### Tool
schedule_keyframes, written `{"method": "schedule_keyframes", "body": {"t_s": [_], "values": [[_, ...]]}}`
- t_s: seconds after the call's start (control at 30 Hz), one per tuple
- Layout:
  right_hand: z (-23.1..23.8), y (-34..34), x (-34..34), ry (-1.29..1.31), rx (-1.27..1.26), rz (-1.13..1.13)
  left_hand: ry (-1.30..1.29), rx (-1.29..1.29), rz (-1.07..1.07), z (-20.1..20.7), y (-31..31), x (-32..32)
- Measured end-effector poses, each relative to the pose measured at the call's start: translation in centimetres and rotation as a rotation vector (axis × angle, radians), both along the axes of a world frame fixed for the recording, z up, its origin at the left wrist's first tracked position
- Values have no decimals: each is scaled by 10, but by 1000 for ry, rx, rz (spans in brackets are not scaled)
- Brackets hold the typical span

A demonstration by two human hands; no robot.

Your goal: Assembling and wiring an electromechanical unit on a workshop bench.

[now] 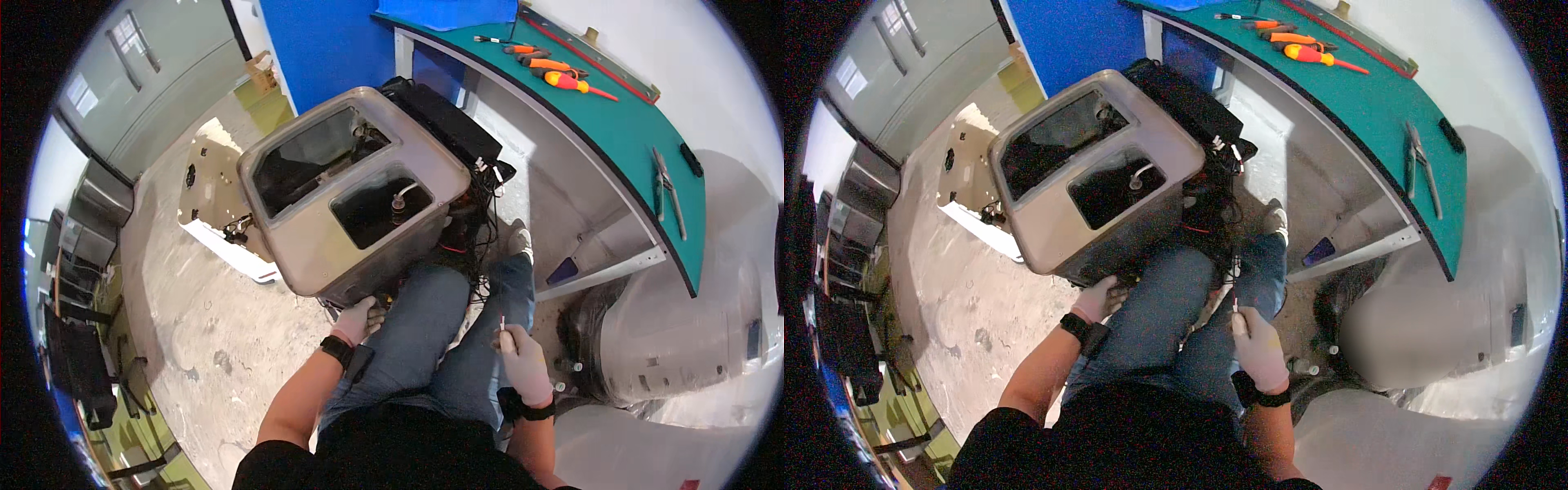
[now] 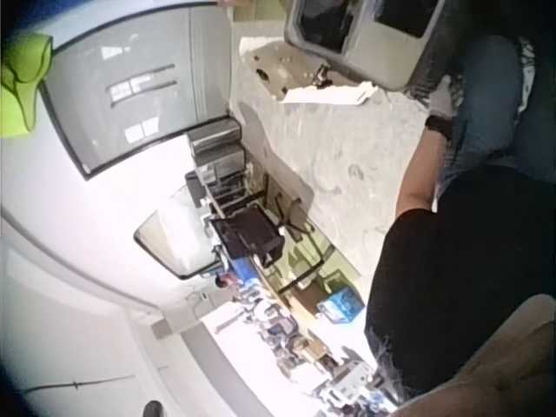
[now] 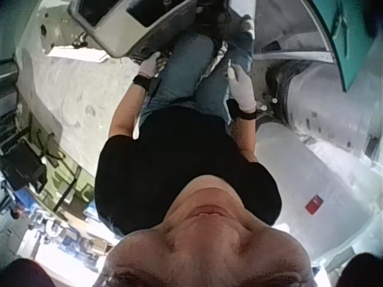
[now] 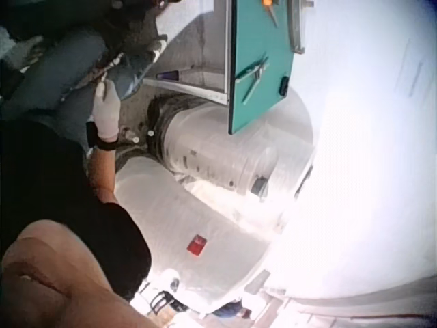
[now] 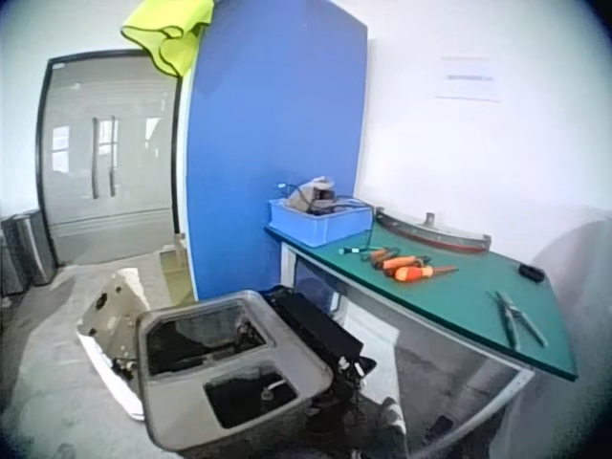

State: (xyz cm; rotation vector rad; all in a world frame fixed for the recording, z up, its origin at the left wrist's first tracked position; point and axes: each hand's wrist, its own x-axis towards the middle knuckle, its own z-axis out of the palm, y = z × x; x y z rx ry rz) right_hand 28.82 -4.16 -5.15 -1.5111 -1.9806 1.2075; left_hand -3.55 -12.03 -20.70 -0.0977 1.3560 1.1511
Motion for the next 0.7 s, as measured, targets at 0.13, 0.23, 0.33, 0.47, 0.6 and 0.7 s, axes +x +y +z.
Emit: {"method": "schedule_keyframes", "body": {"t_s": [0.13, 0.23, 0.33, 0.47, 0.6, 0.7], "values": [[-1, 1, -1, 16, 4, -2, -3, 7, 21, 7, 7, 10], [-5, -2, -1, 52, -20, -13, 6, 15, 17, 7, 5, 9], [-3, -4, -2, 136, -81, -49, 35, 27, -21, 14, 6, 11], [5, -10, -10, 272, -165, -121, 55, 15, -73, 9, 1, 3], [12, -9, -7, 263, -85, -164, 141, 16, -202, 18, -8, -3], [25, -3, -1, 228, 13, -209, 235, 23, -388, 57, -19, -4]]}}
